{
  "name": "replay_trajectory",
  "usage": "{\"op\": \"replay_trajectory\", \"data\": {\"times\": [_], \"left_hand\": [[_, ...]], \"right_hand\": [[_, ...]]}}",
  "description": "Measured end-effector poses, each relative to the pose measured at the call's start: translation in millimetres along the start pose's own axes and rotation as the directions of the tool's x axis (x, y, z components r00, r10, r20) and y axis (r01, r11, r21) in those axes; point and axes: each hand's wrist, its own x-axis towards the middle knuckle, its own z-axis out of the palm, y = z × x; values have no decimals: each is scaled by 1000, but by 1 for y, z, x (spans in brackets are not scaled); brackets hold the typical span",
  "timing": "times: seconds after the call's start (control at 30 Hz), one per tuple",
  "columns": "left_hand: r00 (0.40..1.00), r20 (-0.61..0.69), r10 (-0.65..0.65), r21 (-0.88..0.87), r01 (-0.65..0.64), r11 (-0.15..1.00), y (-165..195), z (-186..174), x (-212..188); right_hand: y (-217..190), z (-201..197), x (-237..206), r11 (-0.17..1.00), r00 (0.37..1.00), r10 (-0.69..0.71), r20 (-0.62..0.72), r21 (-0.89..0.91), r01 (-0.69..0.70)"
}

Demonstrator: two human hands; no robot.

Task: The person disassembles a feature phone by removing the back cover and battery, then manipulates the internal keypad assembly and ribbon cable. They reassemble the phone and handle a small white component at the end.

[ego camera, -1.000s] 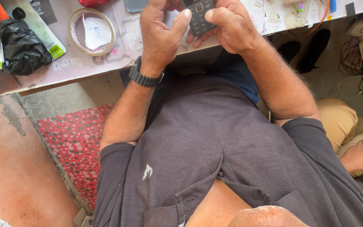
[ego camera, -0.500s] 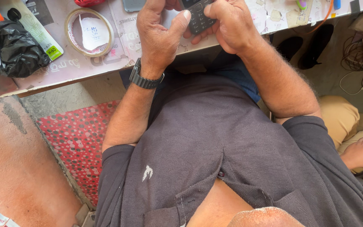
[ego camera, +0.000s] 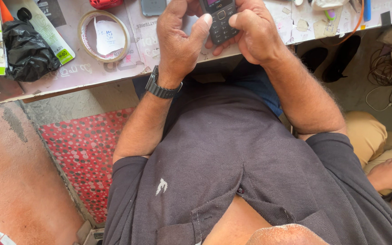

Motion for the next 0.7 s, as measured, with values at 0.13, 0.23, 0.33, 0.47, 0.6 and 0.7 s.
{"op": "replay_trajectory", "data": {"times": [0.13,0.23,0.33,0.47,0.6,0.7], "left_hand": [[999,-5,-37,41,38,998,-4,0,-1],[1000,15,4,-11,-4,1000,-11,-1,-1],[999,19,33,10,-33,999,-16,-3,-2],[1000,29,-9,-59,11,998,-18,-2,-4],[998,45,-47,-141,53,989,-16,-1,-4],[997,55,-51,-193,60,979,-16,1,-4]], "right_hand": [[4,-3,-1,999,999,-23,28,-31,23],[10,-6,-2,995,998,-52,41,-78,55],[15,-9,-4,999,999,-33,13,-4,33],[18,-13,-7,997,998,-58,27,-54,59],[18,-16,-9,995,996,-72,51,-62,75],[20,-18,-9,993,994,-90,58,-70,94]]}}
